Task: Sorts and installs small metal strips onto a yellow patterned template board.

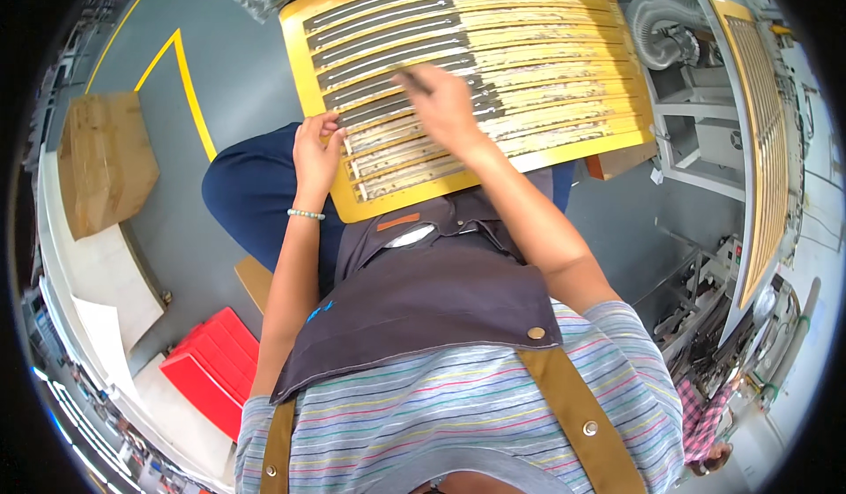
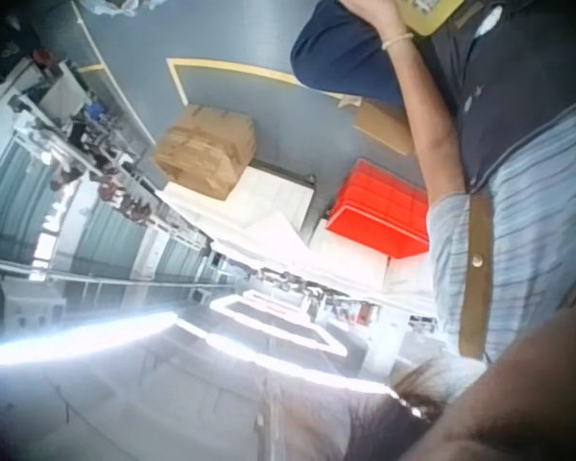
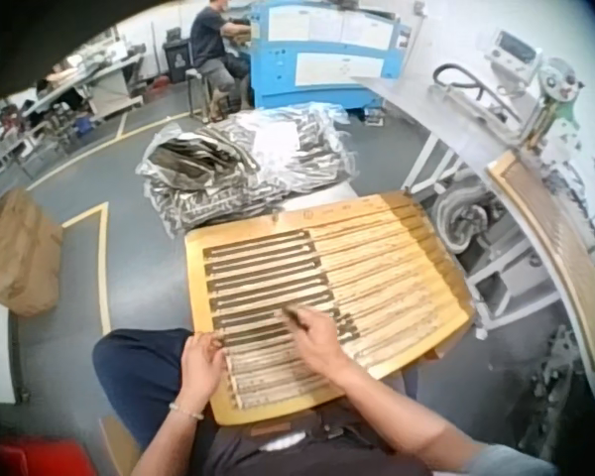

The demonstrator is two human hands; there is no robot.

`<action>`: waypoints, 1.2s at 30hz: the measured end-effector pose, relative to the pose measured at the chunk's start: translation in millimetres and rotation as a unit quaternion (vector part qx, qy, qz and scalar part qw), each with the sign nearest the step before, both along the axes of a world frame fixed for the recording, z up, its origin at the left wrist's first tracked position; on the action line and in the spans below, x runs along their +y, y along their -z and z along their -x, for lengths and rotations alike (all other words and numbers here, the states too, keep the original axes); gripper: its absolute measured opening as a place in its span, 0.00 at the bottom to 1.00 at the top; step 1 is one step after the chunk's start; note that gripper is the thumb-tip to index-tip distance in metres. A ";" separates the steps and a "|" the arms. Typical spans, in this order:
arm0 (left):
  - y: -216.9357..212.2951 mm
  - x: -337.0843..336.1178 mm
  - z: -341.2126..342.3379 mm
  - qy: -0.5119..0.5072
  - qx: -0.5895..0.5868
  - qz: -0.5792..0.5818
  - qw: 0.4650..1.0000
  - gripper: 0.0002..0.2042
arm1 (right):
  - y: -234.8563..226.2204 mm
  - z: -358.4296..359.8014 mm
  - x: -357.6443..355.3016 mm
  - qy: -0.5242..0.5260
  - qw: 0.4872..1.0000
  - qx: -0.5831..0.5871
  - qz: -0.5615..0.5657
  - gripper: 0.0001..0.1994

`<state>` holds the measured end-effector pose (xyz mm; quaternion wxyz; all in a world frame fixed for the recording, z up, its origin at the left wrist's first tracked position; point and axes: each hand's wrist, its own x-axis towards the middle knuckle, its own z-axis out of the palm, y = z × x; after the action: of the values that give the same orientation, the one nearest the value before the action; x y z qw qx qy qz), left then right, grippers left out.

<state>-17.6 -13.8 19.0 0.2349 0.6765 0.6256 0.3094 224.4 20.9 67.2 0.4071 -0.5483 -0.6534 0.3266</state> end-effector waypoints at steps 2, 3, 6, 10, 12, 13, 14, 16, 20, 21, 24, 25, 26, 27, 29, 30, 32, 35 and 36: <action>-1.5 0.6 0.2 -0.002 0.030 0.003 1.000 0.13 | -14.9 -16.3 -0.1 0.035 0.998 0.030 0.035 0.10; -2.5 2.3 -3.0 0.000 0.042 0.003 0.999 0.13 | -18.6 -21.7 1.1 0.042 0.998 0.047 0.031 0.09; -5.0 4.0 -10.6 -0.027 0.113 -0.003 0.993 0.10 | -23.6 -11.8 4.8 -0.005 0.991 -0.007 -0.137 0.08; -5.7 2.0 -15.5 -0.015 0.184 0.024 0.982 0.10 | -9.4 17.8 5.1 -0.152 0.976 -0.116 -0.105 0.24; -2.5 4.9 -10.8 0.011 0.171 -0.012 0.985 0.09 | 12.0 33.9 8.1 -0.197 0.967 -0.149 -0.065 0.25; -1.6 6.5 -8.9 0.023 0.165 -0.030 0.986 0.08 | 16.6 36.2 8.3 -0.206 0.961 -0.174 -0.055 0.25; -0.4 7.6 -8.4 0.031 0.027 0.034 0.999 0.07 | 20.8 37.3 8.7 -0.215 0.955 -0.198 -0.044 0.26; -6.8 9.4 -7.9 0.046 -0.247 0.161 0.954 0.06 | 32.6 34.7 13.3 -0.218 0.954 -0.196 -0.066 0.22; -19.4 30.6 4.7 -0.036 -0.177 0.068 0.981 0.07 | 22.6 7.5 33.7 0.006 0.991 0.085 -0.106 0.12; -26.6 36.9 7.4 -0.035 -0.047 -0.001 0.998 0.07 | 6.7 0.9 35.6 0.092 0.978 0.177 -0.059 0.10; -12.3 40.4 12.0 -0.028 0.080 -0.015 0.996 0.07 | -23.3 -19.1 57.7 0.027 0.979 0.018 -0.201 0.17; -10.0 40.4 8.3 -0.019 0.105 -0.004 0.994 0.06 | -35.1 -17.8 57.7 -0.018 0.982 -0.087 -0.166 0.17; -7.7 39.8 5.1 -0.010 0.130 0.007 0.991 0.05 | -33.4 -8.2 57.8 -0.059 0.977 -0.127 -0.161 0.18; -4.5 41.1 0.3 -0.014 0.142 -0.011 0.990 0.05 | -29.7 2.3 59.0 -0.095 0.968 -0.169 -0.157 0.19; 2.2 42.8 -7.0 -0.021 0.167 -0.047 0.985 0.05 | -3.4 22.8 60.9 -0.164 0.956 -0.219 -0.103 0.23; 4.8 43.6 -6.8 -0.026 0.167 -0.051 0.984 0.05 | 12.0 34.4 60.1 -0.184 0.957 -0.201 -0.095 0.24; 3.9 46.6 -7.4 -0.035 0.149 -0.026 0.988 0.05 | 33.7 46.3 58.4 -0.198 0.948 -0.231 -0.088 0.24; -3.9 47.2 -8.5 -0.045 0.144 0.005 0.989 0.09 | 44.3 49.3 57.9 -0.195 0.948 -0.240 -0.077 0.25; -5.9 46.6 -9.4 -0.049 0.145 0.014 0.988 0.10 | 43.4 49.5 56.9 -0.194 0.950 -0.234 -0.077 0.26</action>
<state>-8.2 32.8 24.9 0.1356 0.6794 0.6897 0.2107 174.9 77.8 23.8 0.2127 -0.4391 -0.8470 0.2111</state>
